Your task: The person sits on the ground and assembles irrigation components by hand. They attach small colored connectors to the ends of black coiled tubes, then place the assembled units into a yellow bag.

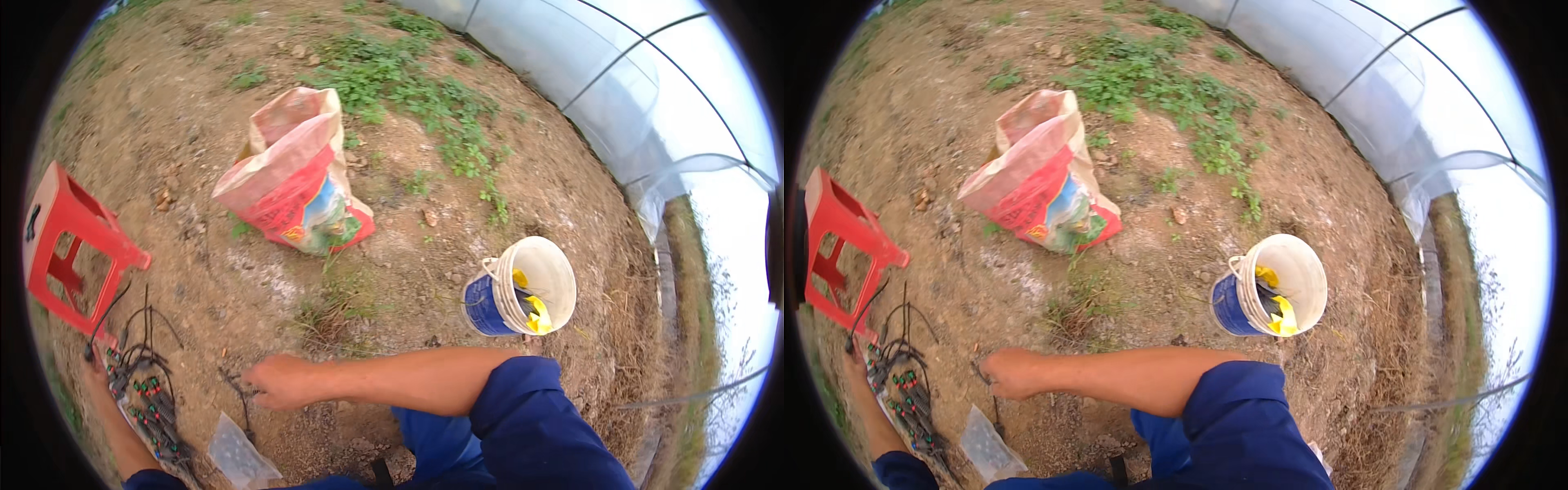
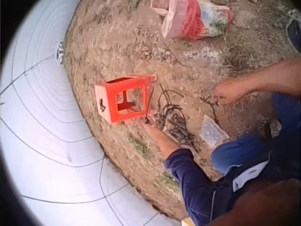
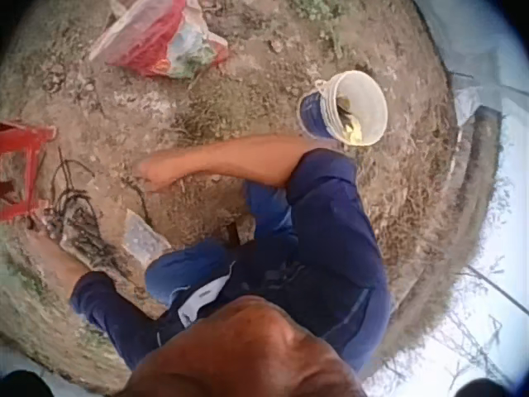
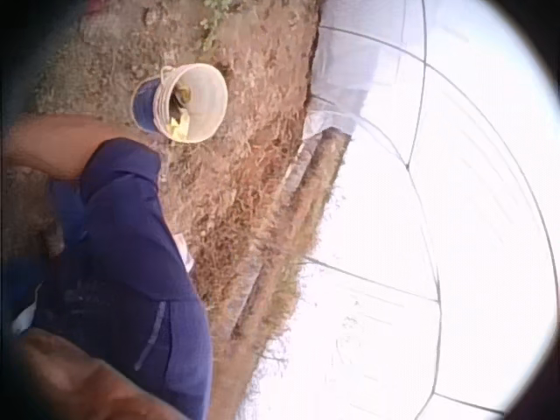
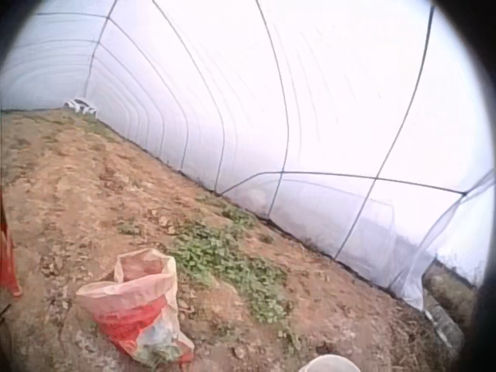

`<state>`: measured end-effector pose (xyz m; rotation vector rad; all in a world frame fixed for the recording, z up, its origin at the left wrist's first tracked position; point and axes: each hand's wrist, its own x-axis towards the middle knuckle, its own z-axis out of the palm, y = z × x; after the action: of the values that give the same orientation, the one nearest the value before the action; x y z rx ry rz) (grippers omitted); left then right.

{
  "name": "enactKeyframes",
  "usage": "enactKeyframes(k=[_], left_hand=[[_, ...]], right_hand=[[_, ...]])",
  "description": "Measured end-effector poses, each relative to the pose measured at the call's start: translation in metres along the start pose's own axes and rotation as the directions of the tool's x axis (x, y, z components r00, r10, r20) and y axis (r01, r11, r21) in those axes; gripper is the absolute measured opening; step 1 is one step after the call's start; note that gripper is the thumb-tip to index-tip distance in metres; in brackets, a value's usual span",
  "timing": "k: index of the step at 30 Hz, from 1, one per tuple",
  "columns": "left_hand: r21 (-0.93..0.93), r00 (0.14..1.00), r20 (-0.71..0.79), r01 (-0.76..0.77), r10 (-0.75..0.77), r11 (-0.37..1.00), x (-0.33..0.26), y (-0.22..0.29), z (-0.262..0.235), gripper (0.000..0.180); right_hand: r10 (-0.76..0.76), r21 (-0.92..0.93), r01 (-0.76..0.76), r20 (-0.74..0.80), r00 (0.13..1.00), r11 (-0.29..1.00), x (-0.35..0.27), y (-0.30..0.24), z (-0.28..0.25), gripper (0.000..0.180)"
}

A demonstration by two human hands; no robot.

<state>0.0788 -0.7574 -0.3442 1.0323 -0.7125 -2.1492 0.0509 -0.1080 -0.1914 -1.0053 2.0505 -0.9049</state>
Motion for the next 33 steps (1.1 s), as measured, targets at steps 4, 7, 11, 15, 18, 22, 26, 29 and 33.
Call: enactKeyframes(k=[4,7,11,15,18,22,26,29,33], left_hand=[[0.213,0.992,-0.113,-0.035,0.060,0.977,-0.035,-0.038,0.013,0.065],[0.500,0.999,-0.006,-0.040,0.049,0.865,-0.073,-0.059,0.007,0.065],[0.596,0.989,-0.101,0.146,-0.107,0.790,-0.156,-0.185,0.032,0.039],[0.691,0.626,0.591,-0.067,-0.509,0.720,-0.129,-0.182,0.016,0.020],[0.937,0.901,0.265,-0.157,-0.343,0.312,-0.250,-0.244,0.085,0.021],[0.962,0.873,0.273,-0.235,-0.404,0.142,-0.258,-0.245,0.119,0.020],[0.946,0.892,0.252,-0.310,-0.376,-0.100,-0.258,-0.244,0.139,0.021],[0.929,0.900,0.247,-0.325,-0.359,-0.175,-0.266,-0.235,0.158,0.019],[0.925,0.891,0.248,-0.335,-0.381,-0.181,-0.279,-0.239,0.172,0.020]], right_hand=[[-0.049,-0.019,0.049,-0.008,0.999,0.999,-0.014,-0.014,-0.006,0.024],[-0.195,-0.037,0.191,-0.134,0.972,0.981,-0.023,-0.035,-0.021,0.023],[-0.164,-0.109,0.125,-0.526,0.835,0.986,-0.122,-0.016,-0.080,0.022],[0.026,-0.177,-0.286,-0.810,0.586,0.942,-0.266,0.050,-0.174,0.022],[0.440,0.211,-0.612,-0.863,0.250,0.762,-0.393,0.122,-0.202,0.031],[0.892,0.596,-0.738,-0.451,0.019,0.317,-0.488,0.234,-0.186,0.031],[0.972,0.412,-0.887,0.013,0.235,0.209,-0.523,0.293,-0.144,0.016],[0.932,0.297,-0.928,0.209,0.295,0.227,-0.511,0.288,-0.126,0.018],[0.898,-0.228,-0.890,-0.108,0.426,0.395,-0.503,0.271,-0.123,0.055]])
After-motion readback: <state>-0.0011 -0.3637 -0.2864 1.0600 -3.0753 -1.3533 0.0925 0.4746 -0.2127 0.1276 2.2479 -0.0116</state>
